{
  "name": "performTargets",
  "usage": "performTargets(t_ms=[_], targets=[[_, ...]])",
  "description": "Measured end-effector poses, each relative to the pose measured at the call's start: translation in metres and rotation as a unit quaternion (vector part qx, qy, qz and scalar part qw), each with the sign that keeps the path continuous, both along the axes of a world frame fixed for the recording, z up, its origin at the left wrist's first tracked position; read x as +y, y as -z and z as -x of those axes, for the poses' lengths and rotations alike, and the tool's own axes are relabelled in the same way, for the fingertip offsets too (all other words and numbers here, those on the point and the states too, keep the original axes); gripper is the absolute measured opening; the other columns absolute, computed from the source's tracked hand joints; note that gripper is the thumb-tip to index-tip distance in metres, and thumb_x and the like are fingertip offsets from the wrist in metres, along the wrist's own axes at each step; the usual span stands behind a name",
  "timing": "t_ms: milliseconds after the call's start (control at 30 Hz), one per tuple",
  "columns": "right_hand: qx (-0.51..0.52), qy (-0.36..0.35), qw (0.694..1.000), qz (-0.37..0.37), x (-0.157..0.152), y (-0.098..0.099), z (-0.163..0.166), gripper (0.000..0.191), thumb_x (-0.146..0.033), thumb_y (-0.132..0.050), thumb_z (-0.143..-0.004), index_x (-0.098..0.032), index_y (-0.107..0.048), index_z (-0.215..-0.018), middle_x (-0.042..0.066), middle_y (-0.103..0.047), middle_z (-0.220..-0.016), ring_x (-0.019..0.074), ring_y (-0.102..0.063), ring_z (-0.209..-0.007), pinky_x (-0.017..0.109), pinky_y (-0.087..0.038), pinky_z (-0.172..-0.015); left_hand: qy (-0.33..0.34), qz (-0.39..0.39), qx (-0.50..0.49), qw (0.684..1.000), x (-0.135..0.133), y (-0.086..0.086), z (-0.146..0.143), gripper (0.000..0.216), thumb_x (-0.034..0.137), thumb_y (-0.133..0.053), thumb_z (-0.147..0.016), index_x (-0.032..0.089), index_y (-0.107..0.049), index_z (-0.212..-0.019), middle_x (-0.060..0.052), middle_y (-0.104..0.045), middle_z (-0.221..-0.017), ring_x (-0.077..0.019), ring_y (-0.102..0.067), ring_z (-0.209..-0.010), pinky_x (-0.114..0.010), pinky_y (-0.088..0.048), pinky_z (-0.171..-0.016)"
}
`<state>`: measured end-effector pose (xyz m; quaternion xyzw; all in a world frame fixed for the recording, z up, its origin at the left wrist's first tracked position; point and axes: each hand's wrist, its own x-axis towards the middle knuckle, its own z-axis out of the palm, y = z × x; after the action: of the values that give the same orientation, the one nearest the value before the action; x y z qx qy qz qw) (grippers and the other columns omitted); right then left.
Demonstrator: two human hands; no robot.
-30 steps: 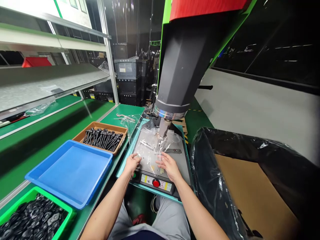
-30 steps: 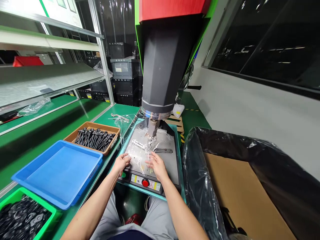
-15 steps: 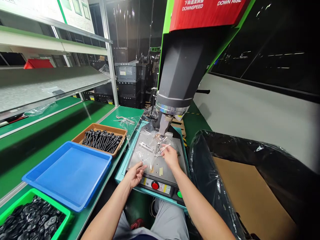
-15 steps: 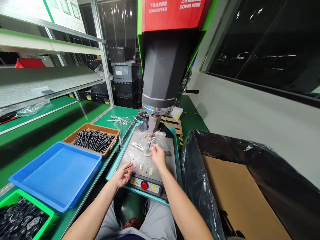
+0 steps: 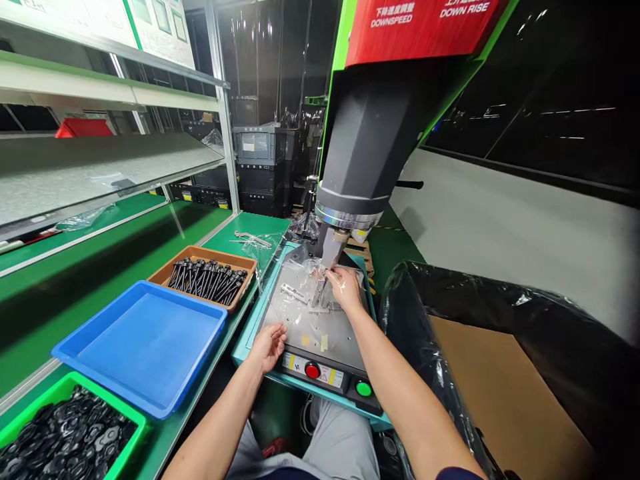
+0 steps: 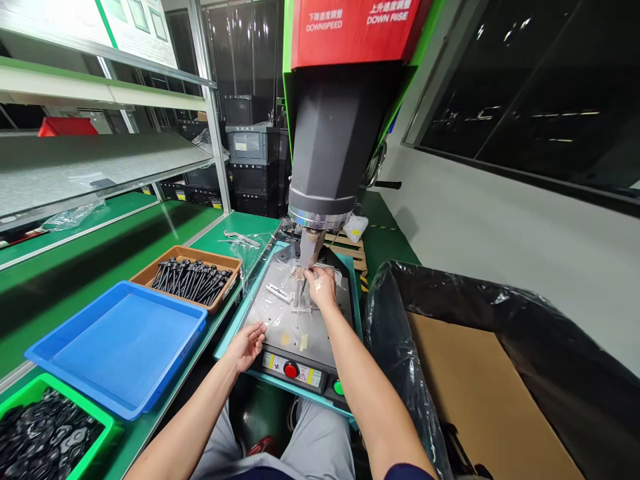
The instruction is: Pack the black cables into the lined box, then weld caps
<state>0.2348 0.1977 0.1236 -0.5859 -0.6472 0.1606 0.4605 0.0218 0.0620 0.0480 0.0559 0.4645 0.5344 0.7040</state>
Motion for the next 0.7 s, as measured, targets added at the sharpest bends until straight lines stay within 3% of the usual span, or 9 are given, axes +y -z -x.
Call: performTargets(t_ms=[133, 267, 333, 433, 500, 567, 633, 700], targets=[[0.053, -0.014, 0.998, 0.018, -0.040, -0.001, -0.009, 0.047, -0.052, -0.052, -0.080, -0.013, -0.069, -0.100, 0.014, -0.063, -0.097, 0.0264, -0.060, -0.088, 0.041, -0.047, -0.081, -0.012, -0.065, 0.109, 0.992, -0.011, -0.011, 0.005, 0.024, 0.020, -0.074, -0.068, 0.015, -0.060, -0.087, -0.001, -0.064, -0.077, -0.0050, -0.057, -0.055, -0.014, -0.041, -0.045], [0.207, -0.026, 0.970, 0.123, -0.114, 0.004, -0.030, 0.053, -0.059, -0.059, -0.075, -0.016, -0.064, -0.105, 0.013, -0.065, -0.101, 0.0257, -0.062, -0.086, 0.035, -0.053, -0.064, 0.015, -0.157, 0.246, 0.956, -0.024, -0.030, 0.008, 0.028, 0.032, -0.073, -0.070, 0.018, -0.065, -0.093, -0.004, -0.066, -0.082, -0.0115, -0.061, -0.066, -0.022, -0.047, -0.058], [0.266, -0.057, 0.945, 0.181, -0.152, 0.004, -0.035, 0.054, -0.060, -0.064, -0.072, -0.016, -0.064, -0.103, 0.012, -0.066, -0.098, 0.0251, -0.064, -0.083, 0.033, -0.053, -0.060, 0.065, -0.213, 0.294, 0.930, -0.032, -0.040, 0.003, 0.029, 0.034, -0.070, -0.073, 0.018, -0.067, -0.097, -0.007, -0.068, -0.090, -0.0167, -0.063, -0.078, -0.027, -0.050, -0.067], [0.320, -0.137, 0.906, 0.241, -0.190, 0.002, -0.026, 0.051, -0.058, -0.069, -0.072, -0.016, -0.064, -0.099, 0.012, -0.068, -0.095, 0.0242, -0.065, -0.080, 0.033, -0.055, -0.060, 0.209, -0.307, 0.328, 0.868, -0.050, -0.057, -0.010, 0.030, 0.034, -0.065, -0.078, 0.020, -0.068, -0.103, -0.007, -0.070, -0.100, -0.0202, -0.063, -0.087, -0.031, -0.049, -0.076], [0.342, -0.156, 0.894, 0.242, -0.199, 0.004, -0.013, 0.050, -0.057, -0.069, -0.073, -0.015, -0.064, -0.100, 0.012, -0.068, -0.094, 0.0232, -0.066, -0.078, 0.034, -0.056, -0.063, 0.323, -0.365, 0.337, 0.805, -0.064, -0.067, -0.018, 0.028, 0.033, -0.062, -0.079, 0.020, -0.069, -0.103, -0.005, -0.071, -0.095, -0.0187, -0.063, -0.080, -0.028, -0.047, -0.073], [0.358, -0.144, 0.895, 0.224, -0.198, 0.007, 0.002, 0.049, -0.056, -0.070, -0.074, -0.016, -0.063, -0.101, 0.010, -0.068, -0.092, 0.0222, -0.066, -0.076, 0.035, -0.057, -0.065, 0.383, -0.387, 0.362, 0.757, -0.073, -0.077, -0.022, 0.022, 0.031, -0.060, -0.080, 0.018, -0.069, -0.096, -0.002, -0.071, -0.083, -0.0161, -0.062, -0.072, -0.025, -0.045, -0.067], [0.370, -0.135, 0.895, 0.211, -0.191, 0.011, 0.015, 0.052, -0.055, -0.071, -0.073, -0.016, -0.062, -0.107, 0.009, -0.068, -0.091, 0.0224, -0.067, -0.076, 0.035, -0.058, -0.066, 0.386, -0.380, 0.404, 0.737, -0.073, -0.083, -0.017, 0.017, 0.029, -0.058, -0.081, 0.017, -0.069, -0.087, -0.001, -0.068, -0.073, -0.0143, -0.061, -0.066, -0.022, -0.043, -0.062], [0.371, -0.140, 0.896, 0.201, -0.184, 0.011, 0.024, 0.057, -0.054, -0.071, -0.074, -0.017, -0.058, -0.115, 0.011, -0.067, -0.098, 0.0245, -0.067, -0.082, 0.036, -0.059, -0.067, 0.346, -0.358, 0.461, 0.735, -0.063, -0.087, 0.001, 0.015, 0.026, -0.056, -0.081, 0.017, -0.068, -0.082, 0.000, -0.067, -0.069, -0.0137, -0.060, -0.064, -0.022, -0.042, -0.060]])
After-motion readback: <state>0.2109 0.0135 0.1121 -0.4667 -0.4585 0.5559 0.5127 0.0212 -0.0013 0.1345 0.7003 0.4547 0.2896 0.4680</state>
